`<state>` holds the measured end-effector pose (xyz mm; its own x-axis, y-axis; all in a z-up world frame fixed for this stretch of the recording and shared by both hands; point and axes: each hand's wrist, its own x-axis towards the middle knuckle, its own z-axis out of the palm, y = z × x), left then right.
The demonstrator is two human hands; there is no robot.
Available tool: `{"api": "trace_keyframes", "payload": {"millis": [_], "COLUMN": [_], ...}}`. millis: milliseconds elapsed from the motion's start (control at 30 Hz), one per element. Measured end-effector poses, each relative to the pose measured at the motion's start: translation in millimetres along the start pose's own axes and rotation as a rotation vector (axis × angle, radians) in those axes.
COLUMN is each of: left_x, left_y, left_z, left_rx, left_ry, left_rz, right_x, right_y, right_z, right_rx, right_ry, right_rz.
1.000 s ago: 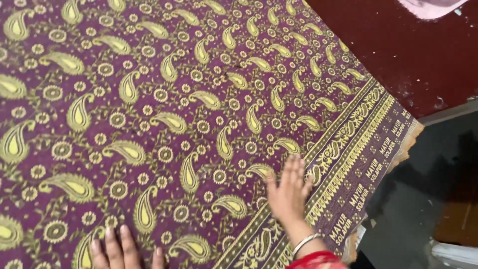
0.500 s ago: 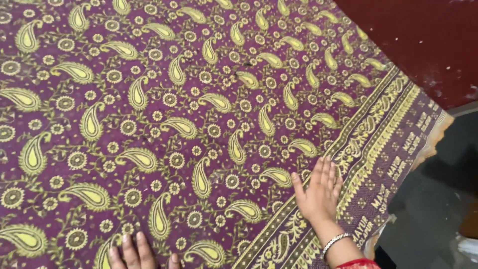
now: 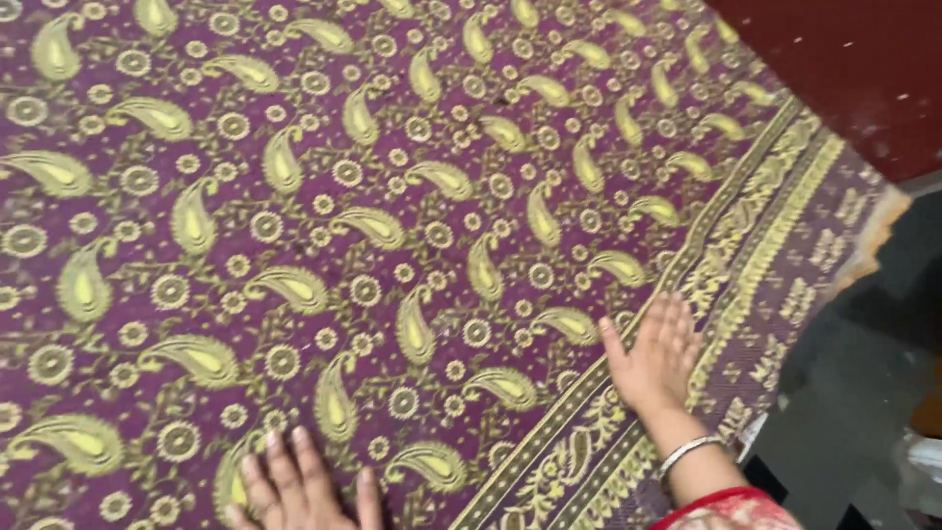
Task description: Smoothing out a bedsheet and tidying clothes in a room.
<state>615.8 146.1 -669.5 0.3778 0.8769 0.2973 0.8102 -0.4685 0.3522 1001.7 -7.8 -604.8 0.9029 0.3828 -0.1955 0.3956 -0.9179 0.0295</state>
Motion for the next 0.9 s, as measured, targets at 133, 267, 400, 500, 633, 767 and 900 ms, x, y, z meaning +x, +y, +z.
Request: {"api": "trace_keyframes", "payload": {"millis": [133, 267, 400, 500, 633, 767, 900], "left_x": [10, 6, 12, 10, 13, 14, 18], "left_y": [19, 21, 24, 24, 28, 27, 30], "left_z": [-19, -24, -24, -29, -28, -29, -40], "left_rx": [-0.019, -0.009, -0.004, -0.002, 0.003, -0.014, 0.012], "left_ry": [-0.085, -0.109, -0.086, -0.101, -0.089, -0.078, -0.125], "left_rz": [-0.024, -0.014, -0.015, -0.021, -0.031, -0.027, -0.054], "right_x": [-6, -56, -104, -122, -128, -124, -126], "right_y": [-32, -73, -70, -56, -47, -48, -47], "right_z": [-8, 1, 11, 22, 25, 26, 31], "right_rx": [0.089, 0.162, 0.088, 0.013, -0.007, 0.001, 0.033], "right_ry": [0.005, 0.082, 0.090, 0.089, 0.146, 0.165, 0.177], "right_rz": [0.030, -0.068, -0.158, -0.168, -0.190, -0.202, -0.208]}}
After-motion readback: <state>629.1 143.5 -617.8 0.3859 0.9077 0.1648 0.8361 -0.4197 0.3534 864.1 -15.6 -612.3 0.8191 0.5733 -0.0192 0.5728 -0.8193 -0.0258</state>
